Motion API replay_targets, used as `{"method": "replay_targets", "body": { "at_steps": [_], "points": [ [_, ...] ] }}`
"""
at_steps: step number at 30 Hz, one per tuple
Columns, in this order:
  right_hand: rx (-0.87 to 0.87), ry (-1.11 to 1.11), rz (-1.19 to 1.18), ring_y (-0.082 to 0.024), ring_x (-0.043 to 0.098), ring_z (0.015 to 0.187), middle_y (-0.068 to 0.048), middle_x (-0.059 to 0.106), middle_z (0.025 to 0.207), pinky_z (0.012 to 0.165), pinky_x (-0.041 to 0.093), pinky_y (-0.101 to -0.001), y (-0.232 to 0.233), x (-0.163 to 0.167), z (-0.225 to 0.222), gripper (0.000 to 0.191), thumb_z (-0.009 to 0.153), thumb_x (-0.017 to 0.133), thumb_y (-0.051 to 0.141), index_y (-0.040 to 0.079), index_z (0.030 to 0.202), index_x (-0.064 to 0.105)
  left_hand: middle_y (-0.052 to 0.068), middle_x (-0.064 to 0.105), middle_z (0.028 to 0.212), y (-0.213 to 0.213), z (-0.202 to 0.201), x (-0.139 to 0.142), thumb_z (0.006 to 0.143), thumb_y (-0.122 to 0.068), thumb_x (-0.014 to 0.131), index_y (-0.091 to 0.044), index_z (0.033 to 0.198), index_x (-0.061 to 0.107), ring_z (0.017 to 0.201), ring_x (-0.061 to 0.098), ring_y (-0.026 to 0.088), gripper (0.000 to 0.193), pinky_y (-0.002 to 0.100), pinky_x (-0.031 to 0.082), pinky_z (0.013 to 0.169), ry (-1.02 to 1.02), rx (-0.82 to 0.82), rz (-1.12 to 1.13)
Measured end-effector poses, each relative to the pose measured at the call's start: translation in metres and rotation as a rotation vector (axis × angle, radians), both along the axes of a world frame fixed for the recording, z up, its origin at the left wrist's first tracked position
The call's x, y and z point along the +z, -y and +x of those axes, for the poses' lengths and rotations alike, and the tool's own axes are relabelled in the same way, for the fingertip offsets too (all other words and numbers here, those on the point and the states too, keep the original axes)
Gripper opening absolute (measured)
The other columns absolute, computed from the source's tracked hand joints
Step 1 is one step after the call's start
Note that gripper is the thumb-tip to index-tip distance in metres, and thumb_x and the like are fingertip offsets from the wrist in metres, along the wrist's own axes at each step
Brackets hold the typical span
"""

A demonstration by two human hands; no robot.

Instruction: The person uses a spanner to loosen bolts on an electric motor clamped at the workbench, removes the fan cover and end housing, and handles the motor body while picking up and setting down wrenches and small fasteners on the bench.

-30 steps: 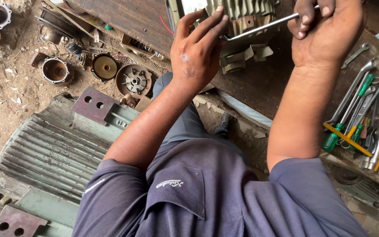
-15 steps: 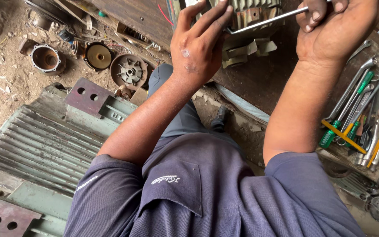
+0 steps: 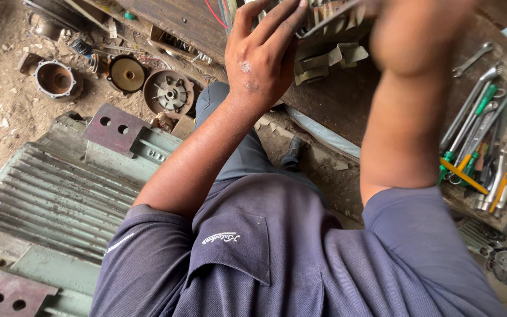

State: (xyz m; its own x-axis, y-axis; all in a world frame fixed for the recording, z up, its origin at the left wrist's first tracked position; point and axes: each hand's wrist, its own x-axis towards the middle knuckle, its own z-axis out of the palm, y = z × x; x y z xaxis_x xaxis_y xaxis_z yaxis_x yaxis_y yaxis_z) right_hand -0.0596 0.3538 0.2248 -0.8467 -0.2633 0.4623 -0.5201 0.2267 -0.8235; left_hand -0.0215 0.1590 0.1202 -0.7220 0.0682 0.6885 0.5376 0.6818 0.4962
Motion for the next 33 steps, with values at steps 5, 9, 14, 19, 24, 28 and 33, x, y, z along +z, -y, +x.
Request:
{"method": "replay_targets", "body": {
  "at_steps": [5, 9, 14, 19, 24, 28, 33],
  "points": [
    [0.011, -0.481, 0.753, -0.034, 0.064, 0.067, -0.015, 0.065, 0.075, 0.058, 0.048, -0.0447, 0.109, 0.035, 0.028, 0.035, 0.109, 0.076, 0.032, 0.007, 0.085, 0.069, 0.017, 0.061, 0.132, 0.005, -0.011, -0.024, 0.094, -0.025, 0.075, -0.003, 0.132, 0.061, 0.124, 0.056, 0.037, 0.046, 0.048, 0.047, 0.104, 0.199, -0.090, 0.213],
    [0.057, -0.591, 0.834, -0.031, 0.068, 0.073, -0.011, 0.067, 0.076, 0.061, 0.051, -0.0454, 0.151, 0.023, 0.035, 0.024, 0.097, 0.076, 0.030, 0.010, 0.086, 0.070, 0.015, 0.062, 0.133, 0.017, 0.008, -0.055, 0.101, -0.030, 0.068, -0.007, 0.134, 0.060, 0.126, 0.060, 0.033, 0.041, 0.046, 0.048, 0.109, 0.369, -0.065, 0.436],
    [0.085, -0.593, 1.220, -0.026, 0.070, 0.074, -0.007, 0.070, 0.075, 0.058, 0.052, -0.0410, 0.190, -0.060, 0.033, 0.007, 0.081, 0.071, 0.021, 0.014, 0.081, 0.072, 0.016, 0.068, 0.123, 0.043, 0.046, -0.096, 0.088, -0.033, 0.076, -0.008, 0.124, 0.066, 0.117, 0.063, 0.038, 0.045, 0.049, 0.048, 0.099, 0.357, 0.013, 0.236],
    [0.213, -0.541, 1.665, -0.026, 0.070, 0.079, -0.007, 0.073, 0.082, 0.059, 0.051, -0.0414, 0.206, -0.127, 0.031, 0.011, 0.082, 0.069, 0.022, 0.014, 0.086, 0.075, 0.019, 0.069, 0.120, 0.058, 0.077, -0.116, 0.080, -0.026, 0.080, -0.005, 0.121, 0.066, 0.116, 0.062, 0.043, 0.048, 0.052, 0.047, 0.101, 0.291, -0.015, 0.095],
    [0.289, -0.483, 1.884, -0.026, 0.070, 0.084, -0.006, 0.075, 0.088, 0.061, 0.051, -0.0418, 0.192, -0.151, 0.041, 0.017, 0.083, 0.066, 0.022, 0.013, 0.091, 0.077, 0.026, 0.065, 0.127, 0.052, 0.115, -0.144, 0.082, -0.021, 0.078, 0.002, 0.127, 0.062, 0.123, 0.059, 0.045, 0.053, 0.049, 0.046, 0.106, 0.473, -0.258, 0.357],
    [0.319, -0.495, 1.704, -0.023, 0.069, 0.082, -0.005, 0.074, 0.085, 0.057, 0.049, -0.0377, 0.187, -0.125, 0.068, 0.016, 0.083, 0.067, 0.022, 0.012, 0.089, 0.077, 0.020, 0.069, 0.131, 0.045, 0.121, -0.154, 0.091, -0.018, 0.074, -0.003, 0.131, 0.065, 0.128, 0.063, 0.037, 0.044, 0.045, 0.048, 0.109, 0.592, -0.410, 0.381],
    [0.460, -0.408, 0.793, -0.027, 0.065, 0.067, -0.006, 0.065, 0.075, 0.054, 0.046, -0.0399, 0.101, -0.023, 0.096, 0.020, 0.087, 0.076, 0.031, 0.012, 0.082, 0.069, 0.013, 0.070, 0.121, 0.026, 0.106, -0.086, 0.098, -0.016, 0.071, -0.003, 0.134, 0.062, 0.113, 0.067, 0.026, 0.039, 0.037, 0.053, 0.096, 0.644, -0.103, 0.186]
  ]
}}
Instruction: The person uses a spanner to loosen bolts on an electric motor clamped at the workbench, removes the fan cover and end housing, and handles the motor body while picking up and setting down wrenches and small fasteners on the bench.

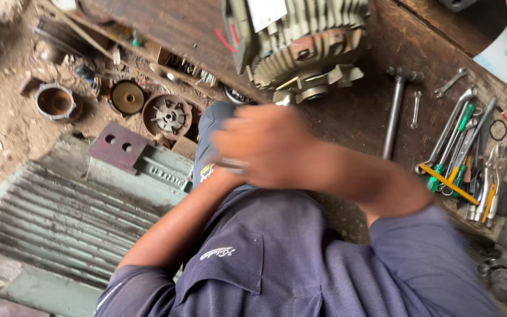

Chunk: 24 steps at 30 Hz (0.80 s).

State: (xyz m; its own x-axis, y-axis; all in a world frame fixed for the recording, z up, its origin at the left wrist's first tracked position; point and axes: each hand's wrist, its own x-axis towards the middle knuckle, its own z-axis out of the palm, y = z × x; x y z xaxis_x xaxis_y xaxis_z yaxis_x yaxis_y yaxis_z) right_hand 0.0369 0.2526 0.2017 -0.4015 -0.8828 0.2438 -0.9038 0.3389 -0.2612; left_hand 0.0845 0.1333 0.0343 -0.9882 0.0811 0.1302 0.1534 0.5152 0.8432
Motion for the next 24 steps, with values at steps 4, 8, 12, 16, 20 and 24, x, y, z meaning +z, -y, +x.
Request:
{"method": "replay_targets", "body": {
  "at_steps": [4, 8, 12, 16, 20, 24],
  "points": [
    [0.112, 0.595, -0.872, -0.022, 0.064, 0.060, -0.009, 0.064, 0.074, 0.056, 0.053, -0.0389, -0.133, 0.043, -0.012, 0.038, 0.101, 0.064, 0.037, 0.006, 0.080, 0.058, 0.009, 0.072, 0.112, 0.005, -0.008, 0.081, 0.097, -0.015, 0.072, 0.000, 0.137, 0.059, 0.093, 0.070, 0.016, 0.045, 0.029, 0.057, 0.079, 0.027, -0.278, 0.467],
    [-0.092, 0.729, -1.301, -0.025, 0.064, 0.060, -0.020, 0.071, 0.085, 0.053, 0.055, -0.0305, -0.213, 0.000, 0.008, 0.034, 0.103, 0.065, 0.036, 0.008, 0.084, 0.061, 0.007, 0.075, 0.104, -0.029, -0.030, 0.130, 0.107, -0.017, 0.069, -0.004, 0.132, 0.068, 0.091, 0.072, 0.010, 0.028, 0.029, 0.061, 0.082, 0.168, -0.556, 0.560],
    [-0.510, 0.746, -1.475, -0.023, 0.067, 0.068, -0.019, 0.070, 0.094, 0.062, 0.057, -0.0327, -0.275, -0.057, 0.036, 0.027, 0.093, 0.072, 0.026, 0.001, 0.098, 0.063, 0.009, 0.073, 0.094, -0.073, -0.065, 0.149, 0.101, -0.019, 0.073, -0.006, 0.116, 0.068, 0.084, 0.072, 0.021, 0.021, 0.036, 0.059, 0.073, -0.050, -0.543, 0.147],
    [-0.852, 0.854, -1.167, -0.019, 0.061, 0.067, -0.016, 0.067, 0.090, 0.058, 0.047, -0.0297, -0.321, -0.110, 0.026, 0.013, 0.103, 0.073, 0.002, -0.005, 0.113, 0.068, 0.013, 0.069, 0.093, -0.128, -0.127, 0.153, 0.098, -0.022, 0.071, -0.010, 0.106, 0.072, 0.078, 0.068, 0.034, 0.015, 0.047, 0.055, 0.062, -0.493, -0.560, -0.471],
    [-0.816, 0.263, -0.665, -0.027, 0.071, 0.096, -0.014, 0.073, 0.107, 0.082, 0.055, -0.0370, -0.334, -0.143, -0.019, 0.013, 0.103, 0.073, 0.001, 0.000, 0.116, 0.071, 0.008, 0.068, 0.110, -0.163, -0.173, 0.154, 0.085, -0.020, 0.072, -0.016, 0.101, 0.076, 0.110, 0.060, 0.031, 0.017, 0.050, 0.049, 0.083, -0.619, -0.650, -0.840],
    [-0.803, 0.162, -0.623, -0.030, 0.069, 0.103, -0.013, 0.069, 0.111, 0.087, 0.055, -0.0386, -0.330, -0.154, -0.053, 0.010, 0.105, 0.069, -0.001, 0.001, 0.114, 0.066, 0.011, 0.062, 0.126, -0.164, -0.184, 0.149, 0.094, -0.021, 0.073, -0.013, 0.097, 0.076, 0.129, 0.050, 0.031, 0.009, 0.054, 0.035, 0.108, -0.682, -0.678, -0.903]
  ]
}}
